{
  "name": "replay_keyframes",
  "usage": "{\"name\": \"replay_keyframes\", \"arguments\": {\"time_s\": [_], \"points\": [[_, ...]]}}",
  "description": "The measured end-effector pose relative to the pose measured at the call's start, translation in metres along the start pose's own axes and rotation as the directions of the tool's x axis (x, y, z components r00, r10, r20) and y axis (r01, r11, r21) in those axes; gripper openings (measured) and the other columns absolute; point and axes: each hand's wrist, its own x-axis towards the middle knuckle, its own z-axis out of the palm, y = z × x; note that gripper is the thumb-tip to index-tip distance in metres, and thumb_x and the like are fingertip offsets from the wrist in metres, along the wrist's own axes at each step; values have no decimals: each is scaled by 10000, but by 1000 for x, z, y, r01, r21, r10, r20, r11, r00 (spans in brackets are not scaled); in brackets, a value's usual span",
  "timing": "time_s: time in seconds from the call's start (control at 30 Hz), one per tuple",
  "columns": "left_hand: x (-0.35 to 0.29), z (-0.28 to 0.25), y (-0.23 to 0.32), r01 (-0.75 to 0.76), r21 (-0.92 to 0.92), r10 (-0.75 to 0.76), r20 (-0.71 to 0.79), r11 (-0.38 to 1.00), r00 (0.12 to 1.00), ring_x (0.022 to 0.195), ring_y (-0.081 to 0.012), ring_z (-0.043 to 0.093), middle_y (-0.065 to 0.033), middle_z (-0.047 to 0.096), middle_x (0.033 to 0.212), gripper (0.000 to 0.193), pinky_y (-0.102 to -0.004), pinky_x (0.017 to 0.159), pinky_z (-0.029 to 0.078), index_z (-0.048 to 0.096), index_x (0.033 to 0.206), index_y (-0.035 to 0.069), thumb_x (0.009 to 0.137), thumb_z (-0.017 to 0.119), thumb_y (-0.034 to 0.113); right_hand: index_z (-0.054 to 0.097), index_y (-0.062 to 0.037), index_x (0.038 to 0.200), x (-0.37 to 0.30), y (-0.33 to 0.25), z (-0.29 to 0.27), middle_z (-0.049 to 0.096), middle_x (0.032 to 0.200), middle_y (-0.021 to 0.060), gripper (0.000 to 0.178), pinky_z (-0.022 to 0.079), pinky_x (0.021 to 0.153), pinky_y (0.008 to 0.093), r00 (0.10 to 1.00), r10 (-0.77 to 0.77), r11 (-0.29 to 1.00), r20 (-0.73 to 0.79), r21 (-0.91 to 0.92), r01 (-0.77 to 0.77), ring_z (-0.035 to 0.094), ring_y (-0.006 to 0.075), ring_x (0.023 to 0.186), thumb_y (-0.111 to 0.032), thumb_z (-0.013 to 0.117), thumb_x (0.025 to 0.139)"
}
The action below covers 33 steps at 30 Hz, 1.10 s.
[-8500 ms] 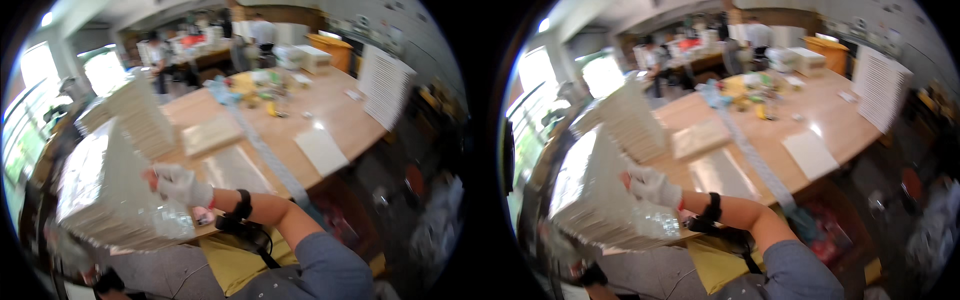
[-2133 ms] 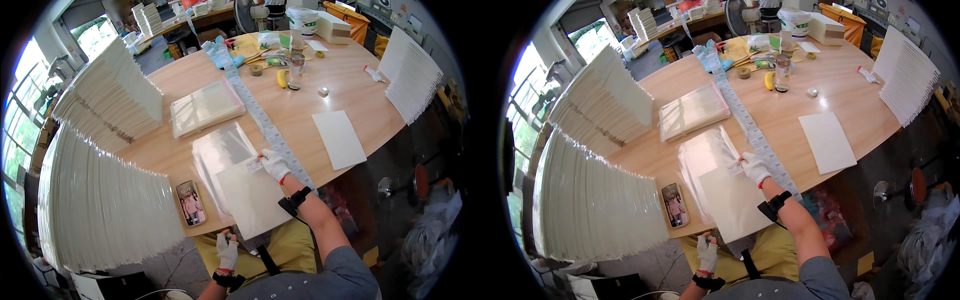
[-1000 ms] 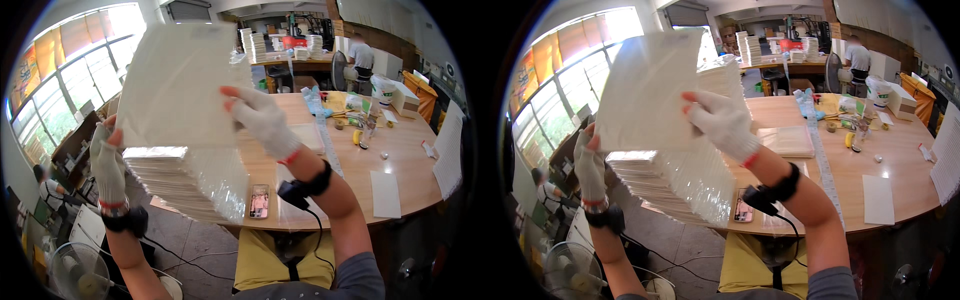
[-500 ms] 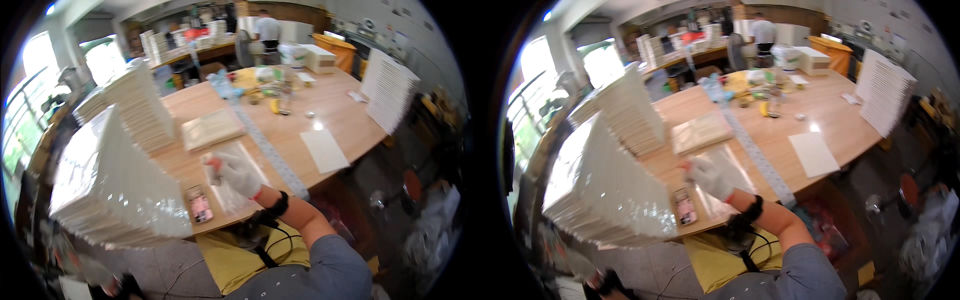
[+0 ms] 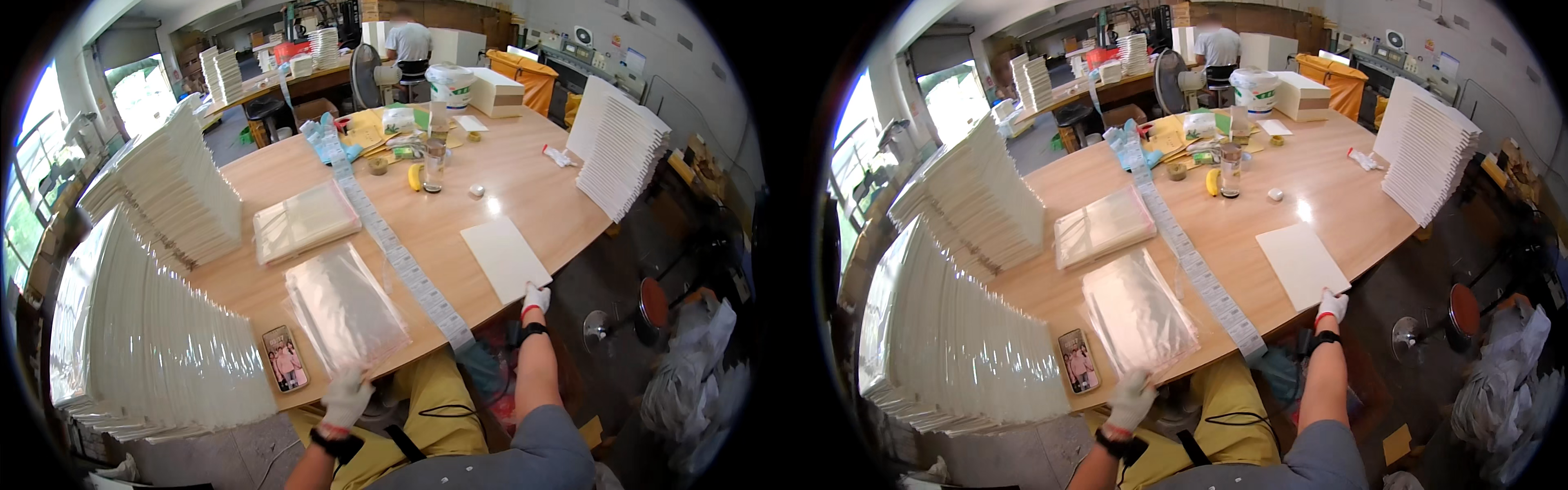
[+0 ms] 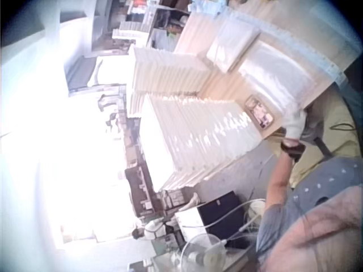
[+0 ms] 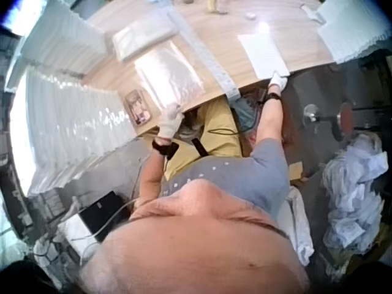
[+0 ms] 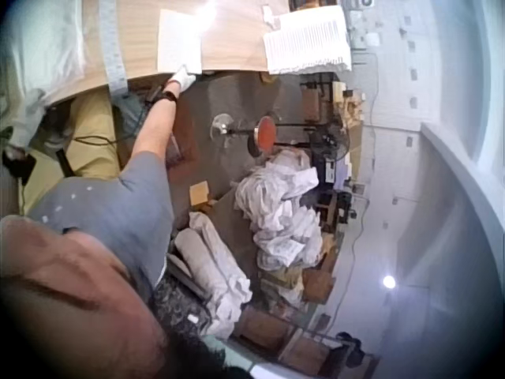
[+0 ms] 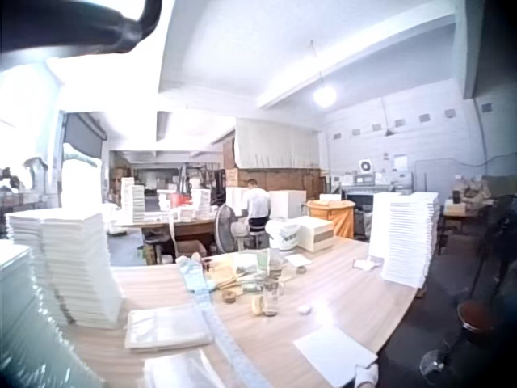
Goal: The person places white paper items into clear plastic sleeves, applies labels from a roll, and stacks the completed packages onto a large pile on the table.
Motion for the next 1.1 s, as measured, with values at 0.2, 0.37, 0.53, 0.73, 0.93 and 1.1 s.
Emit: {"name": "replay_keyframes", "arguments": {"time_s": [0.2, 0.37, 0.53, 0.73, 0.93, 1.1], "points": [[52, 65, -16, 55, 607, -140, 94, 793, 986, 900, -272, 581, -106, 577, 931, 157, -375, 746, 491, 594, 883, 77, 747, 587, 154, 503, -98, 1147, 22, 20, -39, 593, 1025, 80, 308, 528, 698, 395, 779, 192, 829, 597, 326, -454, 616, 239, 870, -253, 547, 884], [61, 58, -43, -40, 521, -50, 158, 852, 986, 863, -250, 585, -86, 580, 881, 131, -376, 743, 491, 605, 832, 92, 744, 597, 189, 498, -122, 1159, 7, 15, -70, 616, 897, 53, 284, 463, 431, 288, 882, -90, 888, 462, 438, -139, 598, 163, 631, -227, 520, 896], [52, 39, -47, -33, 482, -5, 77, 876, 997, 837, -271, 604, -74, 604, 851, 97, -384, 754, 486, 619, 769, 104, 745, 592, 193, 416, -24, 1279, -97, -34, -127, 535, 1212, 119, 414, 472, 912, 380, 661, -251, 851, 707, 487, -197, 552, 239, 1075, -199, 483, 910], [57, 43, -64, 54, 339, -64, 17, 939, 998, 877, -278, 586, -73, 618, 957, 97, -395, 747, 478, 611, 788, 88, 757, 587, 177, 504, 33, 1186, -202, -64, -143, 603, 1069, 99, 358, 472, 836, 298, 239, -79, 951, 968, 145, -273, 586, 183, 960, -138, 477, 873], [29, 18, -35, 195, 336, -84, -317, 922, 945, 928, -290, 569, -139, 608, 954, 166, -380, 789, 466, 640, 860, 76, 780, 612, 219, 508, -5, 1166, -222, -20, -117, 608, 1010, 84, 314, 506, 739, 313, 441, 89, 874, 893, 142, -464, 603, 181, 869, -111, 468, 873], [38, 25, -89, 640, -499, -533, 359, 584, 766, 680, -242, 639, -169, 644, 832, 329, -339, 609, 497, 634, 856, 13, 888, 501, 312, 519, -135, 1010, -252, -23, -116, 445, 627, -63, 120, 263, 357, 194, 459, 194, 822, 867, 112, -558, 319, 36, 397, -139, 477, 898]]}}
